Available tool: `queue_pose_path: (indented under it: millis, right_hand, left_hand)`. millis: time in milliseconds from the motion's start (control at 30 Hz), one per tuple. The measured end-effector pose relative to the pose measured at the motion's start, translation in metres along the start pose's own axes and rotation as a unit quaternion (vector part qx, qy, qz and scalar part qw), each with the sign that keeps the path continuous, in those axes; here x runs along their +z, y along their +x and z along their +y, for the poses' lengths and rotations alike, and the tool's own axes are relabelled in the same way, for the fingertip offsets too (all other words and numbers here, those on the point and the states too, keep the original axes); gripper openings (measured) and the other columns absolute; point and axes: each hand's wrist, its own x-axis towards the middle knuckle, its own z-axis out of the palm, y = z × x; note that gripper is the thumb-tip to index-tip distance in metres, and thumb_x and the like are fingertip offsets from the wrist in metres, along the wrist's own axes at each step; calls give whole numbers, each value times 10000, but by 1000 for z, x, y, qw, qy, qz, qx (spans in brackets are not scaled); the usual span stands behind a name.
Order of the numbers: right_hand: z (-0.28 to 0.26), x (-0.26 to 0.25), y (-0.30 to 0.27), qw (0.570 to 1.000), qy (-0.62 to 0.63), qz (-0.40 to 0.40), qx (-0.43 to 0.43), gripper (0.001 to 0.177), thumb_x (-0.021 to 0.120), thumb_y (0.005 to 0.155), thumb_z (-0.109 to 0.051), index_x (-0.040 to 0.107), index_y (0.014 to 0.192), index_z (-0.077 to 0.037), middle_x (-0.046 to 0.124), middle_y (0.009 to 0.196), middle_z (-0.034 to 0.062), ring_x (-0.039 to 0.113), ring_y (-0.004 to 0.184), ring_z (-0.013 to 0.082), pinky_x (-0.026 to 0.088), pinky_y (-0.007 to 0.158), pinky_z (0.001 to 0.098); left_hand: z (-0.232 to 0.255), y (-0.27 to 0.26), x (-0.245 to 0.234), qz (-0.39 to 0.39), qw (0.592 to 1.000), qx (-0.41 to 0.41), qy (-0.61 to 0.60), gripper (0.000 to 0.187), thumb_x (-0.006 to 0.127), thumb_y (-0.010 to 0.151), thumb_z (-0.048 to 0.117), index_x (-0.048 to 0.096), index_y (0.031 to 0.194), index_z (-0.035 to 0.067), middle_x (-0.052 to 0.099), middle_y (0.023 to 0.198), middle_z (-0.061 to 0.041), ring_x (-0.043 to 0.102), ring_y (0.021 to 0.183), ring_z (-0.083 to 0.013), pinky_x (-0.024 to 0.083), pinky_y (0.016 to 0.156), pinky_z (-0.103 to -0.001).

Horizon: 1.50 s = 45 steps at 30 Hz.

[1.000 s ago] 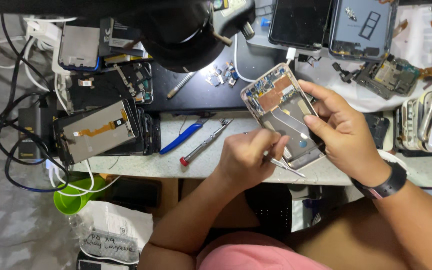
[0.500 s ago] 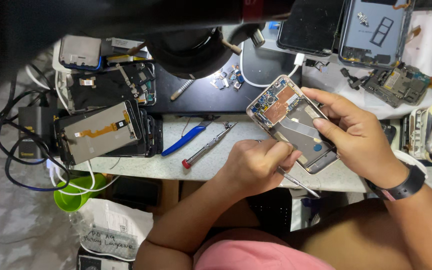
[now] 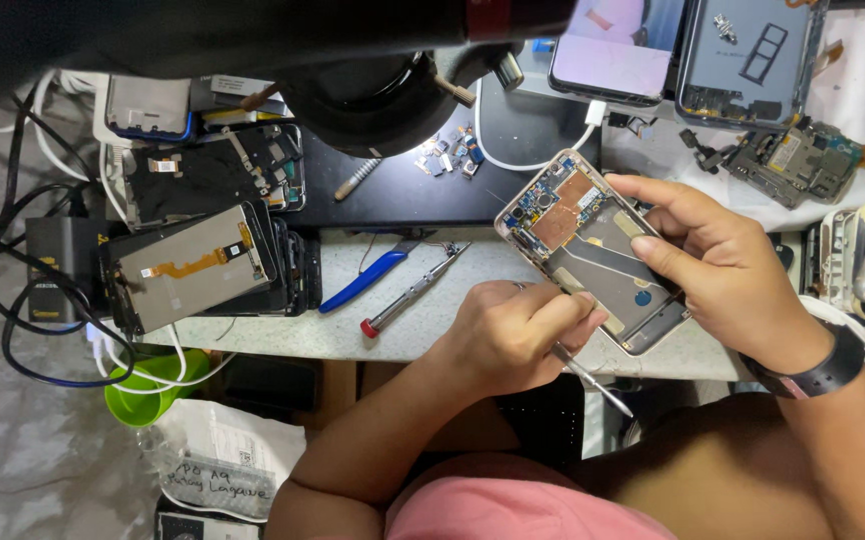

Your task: The person uses a metal spudger to carefully pry and lift internal components and ribbon cables inside a disassembled smartphone. They manipulate the motherboard area and adjust connectors while the phone remains open on the workbench.

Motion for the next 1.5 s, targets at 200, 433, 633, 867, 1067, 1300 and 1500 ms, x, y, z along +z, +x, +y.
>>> queue_pose_path:
  millis: [200,433,633,867,1067,1300,1500]
  right_hand:
    - [-4,-1,-2,998,47,-18,25,543,559,975,-11,525,1515,-51,696,1136,60,634,995,76,509,855,237]
    - [-5,-2,-7,999,36,-17,16,541,548,968,-1,515,1506,-55,690,1153,42,632,1018,68,504,878,233]
    - [-2,-5,-14,1000,2,-5,14,541,581,973,-8,548,1507,-93,645,1013,0,585,901,46,479,782,216]
    - [-2,-10,-23,996,-80,10,43,541,597,957,-26,578,1484,-149,598,914,-21,542,800,38,463,712,208]
    - [-4,-10,-26,994,-78,26,67,537,594,941,-42,583,1461,-174,640,914,-28,557,769,30,472,681,204]
    - [-1,-9,-26,997,-65,26,27,539,611,959,-30,590,1485,-143,556,898,-29,518,782,31,438,692,192]
    - [-3,-10,-23,999,-36,12,0,531,619,914,-34,564,1437,-108,615,929,-75,565,803,8,475,699,175]
  left_hand:
    - [-1,-1,-1,-1,1000,24,0,183,808,928,98,669,1019,22,670,796,-88,637,586,-248,496,529,-354]
    - [-1,0,-1,-11,999,39,8,179,807,934,104,665,1019,36,654,785,-67,626,590,-241,493,546,-356]
    - [1,-1,-1,-28,999,34,27,153,802,937,119,671,993,62,642,769,-57,630,605,-242,498,547,-359]
    - [-4,-9,-8,114,993,2,-30,235,724,1034,253,680,1097,31,641,911,-101,648,742,-254,508,614,-355]
    - [-3,-14,-11,226,973,-6,-46,623,360,1136,520,714,1031,19,570,949,-144,546,759,-255,435,649,-373]
    - [-12,-16,-15,186,978,2,-94,701,362,1098,567,711,926,-16,570,733,-63,553,652,-158,399,585,-323]
    - [-3,1,-38,210,963,-90,-143,177,677,1081,166,716,1137,2,700,965,-120,676,799,-147,557,710,-243]
